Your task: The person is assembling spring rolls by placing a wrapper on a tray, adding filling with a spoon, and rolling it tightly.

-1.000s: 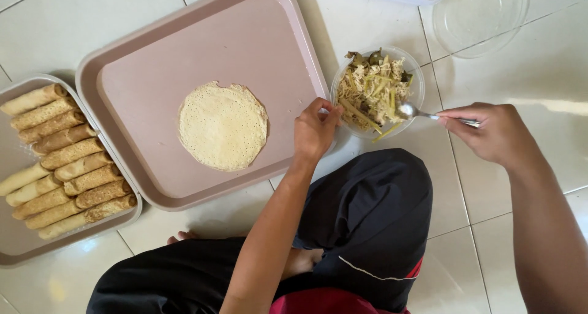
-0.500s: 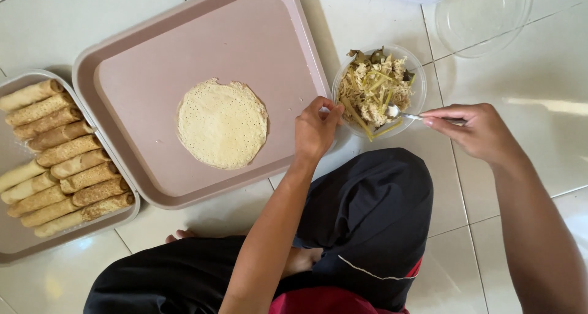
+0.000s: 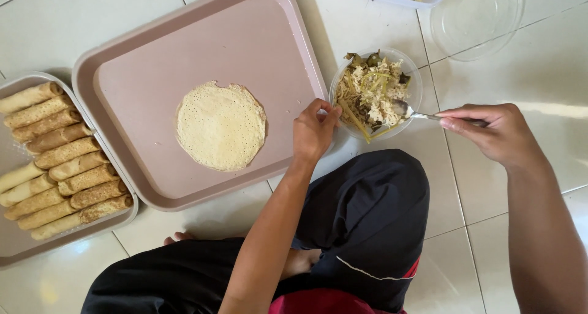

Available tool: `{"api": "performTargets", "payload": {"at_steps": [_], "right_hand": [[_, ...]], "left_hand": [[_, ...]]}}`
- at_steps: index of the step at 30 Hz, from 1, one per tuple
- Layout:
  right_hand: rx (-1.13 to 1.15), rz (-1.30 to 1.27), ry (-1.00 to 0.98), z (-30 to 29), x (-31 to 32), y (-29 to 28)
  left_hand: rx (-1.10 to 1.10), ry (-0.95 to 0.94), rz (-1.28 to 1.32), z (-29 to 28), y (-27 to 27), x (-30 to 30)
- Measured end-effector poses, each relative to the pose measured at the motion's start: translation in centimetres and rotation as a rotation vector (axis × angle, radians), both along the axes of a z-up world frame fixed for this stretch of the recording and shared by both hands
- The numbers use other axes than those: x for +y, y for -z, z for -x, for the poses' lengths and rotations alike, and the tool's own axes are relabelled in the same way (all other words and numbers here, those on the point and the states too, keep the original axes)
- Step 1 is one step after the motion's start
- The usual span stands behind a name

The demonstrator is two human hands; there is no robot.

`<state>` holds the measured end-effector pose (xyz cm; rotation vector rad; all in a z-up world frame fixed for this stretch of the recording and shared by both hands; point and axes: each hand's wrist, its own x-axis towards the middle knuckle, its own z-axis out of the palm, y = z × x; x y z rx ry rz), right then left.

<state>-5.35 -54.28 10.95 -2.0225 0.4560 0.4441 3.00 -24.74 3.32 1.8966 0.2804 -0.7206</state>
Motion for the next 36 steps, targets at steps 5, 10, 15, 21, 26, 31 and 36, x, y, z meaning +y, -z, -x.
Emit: {"api": "performTargets", "payload": {"at_steps": [5,10,15,21,26,31,36], "right_hand": [[-0.018,-0.092,0.096,2.0,-0.9,1.4],[-0.028,-0.132,0.179,3.2,-1.0,1.3],[-0.057,-0.096,0.148,2.9,0.5,-0.4],[-0.085,-0.123,-0.043,-1.4,7.7,-0.9],[-0.306,-0.281,-0.25,-6.0,19.7,2.1],[-0.469,-0.114,-0.589,-8.3,29.6,2.8],[-0.903,0.428,-0.925,-7.6,30.9,7.8]], "left_hand": [[0.012,0.015,-0.033,0.1,0.1,0.0],[-0.026,0.022,-0.024,0.1,-0.4,0.4],[-0.007,0.175,-0.141,0.0,-2.1,2.8],[-0.192,0.211,-0.319,1.9,-6.5,15.3],[-0.239,0.362,-0.568,5.4,-8.4,26.1],[-0.407,0.672,-0.706,10.6,-4.0,28.9],[-0.472,0.731,-0.589,11.1,-5.3,27.1]]}}
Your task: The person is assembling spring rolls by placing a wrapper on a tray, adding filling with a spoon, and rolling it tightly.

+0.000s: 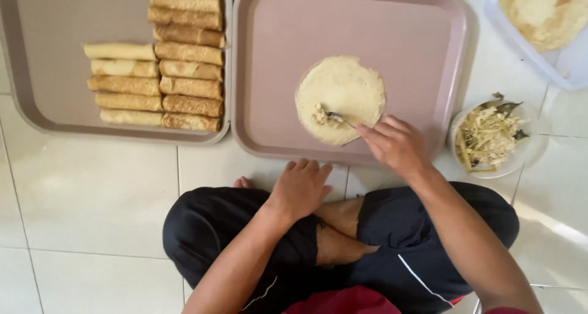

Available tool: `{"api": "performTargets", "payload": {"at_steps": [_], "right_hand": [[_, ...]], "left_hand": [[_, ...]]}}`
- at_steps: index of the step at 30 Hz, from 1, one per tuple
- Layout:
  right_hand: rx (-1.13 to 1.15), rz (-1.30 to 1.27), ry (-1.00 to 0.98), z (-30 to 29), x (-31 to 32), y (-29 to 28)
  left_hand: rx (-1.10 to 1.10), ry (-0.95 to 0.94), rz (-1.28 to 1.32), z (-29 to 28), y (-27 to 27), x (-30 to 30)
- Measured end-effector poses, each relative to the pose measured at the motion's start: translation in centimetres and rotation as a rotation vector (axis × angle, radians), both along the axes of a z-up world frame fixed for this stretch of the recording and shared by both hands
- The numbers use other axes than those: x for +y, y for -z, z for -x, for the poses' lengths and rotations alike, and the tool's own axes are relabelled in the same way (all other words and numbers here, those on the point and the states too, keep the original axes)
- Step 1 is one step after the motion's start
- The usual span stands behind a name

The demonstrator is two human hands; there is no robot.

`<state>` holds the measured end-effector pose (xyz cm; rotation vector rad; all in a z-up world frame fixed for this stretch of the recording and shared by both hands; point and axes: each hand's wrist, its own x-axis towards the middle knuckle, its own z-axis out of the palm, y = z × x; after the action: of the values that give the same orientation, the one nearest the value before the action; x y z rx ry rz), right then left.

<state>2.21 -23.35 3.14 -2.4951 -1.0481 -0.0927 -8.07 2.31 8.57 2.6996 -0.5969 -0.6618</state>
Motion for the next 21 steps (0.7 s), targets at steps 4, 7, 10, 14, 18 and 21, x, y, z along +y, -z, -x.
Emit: {"api": "performTargets", "payload": {"at_steps": [4,7,10,14,18,21], "right_hand": [[-0.188,0.062,-0.014,0.6,-0.9,-1.3],[-0.247,0.069,-0.012,0.6,-0.9,-2.4],[-0.288,0.056,-0.05,1.1,-0.6,-3.4],[-0.288,0.024,-0.044,0.9,-1.2,-3.3],[-0.293,0.017,-0.085,1.0,-1.8,-0.8],[-0.254,0.034,0.015,0.5,-5.7,-4.6]], "left_hand": [[-0.119,-0.014,-0.011,-1.0,-0.7,-0.5],[-0.119,-0.027,0.004,-1.0,0.1,-1.2],[-0.102,-0.025,-0.003,0.2,1.1,-1.9],[-0.078,-0.036,-0.041,0.0,1.1,-1.9],[-0.028,-0.022,-0.067,-0.9,0.2,-1.6],[-0.14,-0.038,-0.04,-1.3,-1.0,-1.8]]}}
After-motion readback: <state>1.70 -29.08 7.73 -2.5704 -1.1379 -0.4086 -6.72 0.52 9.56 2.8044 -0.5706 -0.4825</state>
